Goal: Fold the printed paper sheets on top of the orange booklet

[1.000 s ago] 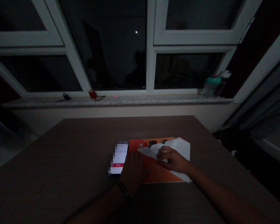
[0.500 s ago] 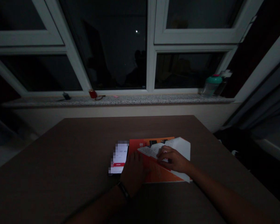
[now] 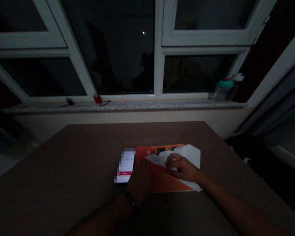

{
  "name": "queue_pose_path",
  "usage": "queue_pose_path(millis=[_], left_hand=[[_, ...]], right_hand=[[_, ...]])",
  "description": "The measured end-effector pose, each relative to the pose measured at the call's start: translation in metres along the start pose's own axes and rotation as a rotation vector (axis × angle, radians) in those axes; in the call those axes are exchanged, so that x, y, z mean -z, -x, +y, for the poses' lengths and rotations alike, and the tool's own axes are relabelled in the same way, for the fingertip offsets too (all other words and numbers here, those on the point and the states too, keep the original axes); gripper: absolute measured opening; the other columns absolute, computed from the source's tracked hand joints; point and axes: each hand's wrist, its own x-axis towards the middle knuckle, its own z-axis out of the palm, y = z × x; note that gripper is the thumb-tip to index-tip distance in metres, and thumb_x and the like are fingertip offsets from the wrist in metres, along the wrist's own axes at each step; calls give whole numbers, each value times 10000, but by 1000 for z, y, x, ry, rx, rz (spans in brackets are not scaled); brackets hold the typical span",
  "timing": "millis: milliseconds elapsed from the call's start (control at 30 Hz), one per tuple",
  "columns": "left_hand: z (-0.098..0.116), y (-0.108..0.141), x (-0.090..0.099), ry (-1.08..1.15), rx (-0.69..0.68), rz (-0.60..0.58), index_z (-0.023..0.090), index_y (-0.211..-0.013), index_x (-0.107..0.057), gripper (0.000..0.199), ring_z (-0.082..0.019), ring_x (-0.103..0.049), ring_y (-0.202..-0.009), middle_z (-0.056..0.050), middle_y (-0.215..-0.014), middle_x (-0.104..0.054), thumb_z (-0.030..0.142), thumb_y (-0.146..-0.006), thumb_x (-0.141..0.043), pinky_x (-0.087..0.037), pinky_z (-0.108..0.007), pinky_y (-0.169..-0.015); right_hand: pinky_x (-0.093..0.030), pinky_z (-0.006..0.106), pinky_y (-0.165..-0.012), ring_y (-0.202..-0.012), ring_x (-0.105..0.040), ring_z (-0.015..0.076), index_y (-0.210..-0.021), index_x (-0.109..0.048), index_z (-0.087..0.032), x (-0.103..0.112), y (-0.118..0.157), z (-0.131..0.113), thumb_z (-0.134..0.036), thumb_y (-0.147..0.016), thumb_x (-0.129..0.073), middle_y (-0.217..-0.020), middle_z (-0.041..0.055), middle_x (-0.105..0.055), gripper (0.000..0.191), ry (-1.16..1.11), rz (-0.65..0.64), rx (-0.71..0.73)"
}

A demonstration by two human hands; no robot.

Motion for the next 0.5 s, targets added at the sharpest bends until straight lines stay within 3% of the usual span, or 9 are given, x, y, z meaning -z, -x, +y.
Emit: queue_pose_path(millis=[500], left_hand=[[-4,-2,-4,41,-5,46,55,-1294,-507,530,-318,-501,-1165,-198,-1292,-531,393,-898,-604,-432,-425,-963]], right_hand=[[-447,356,-855,-921,-601,190,-904,-718,-220,0,1,1,-218,-859,-672,-927,59,-682,64,-12,-6,-3]])
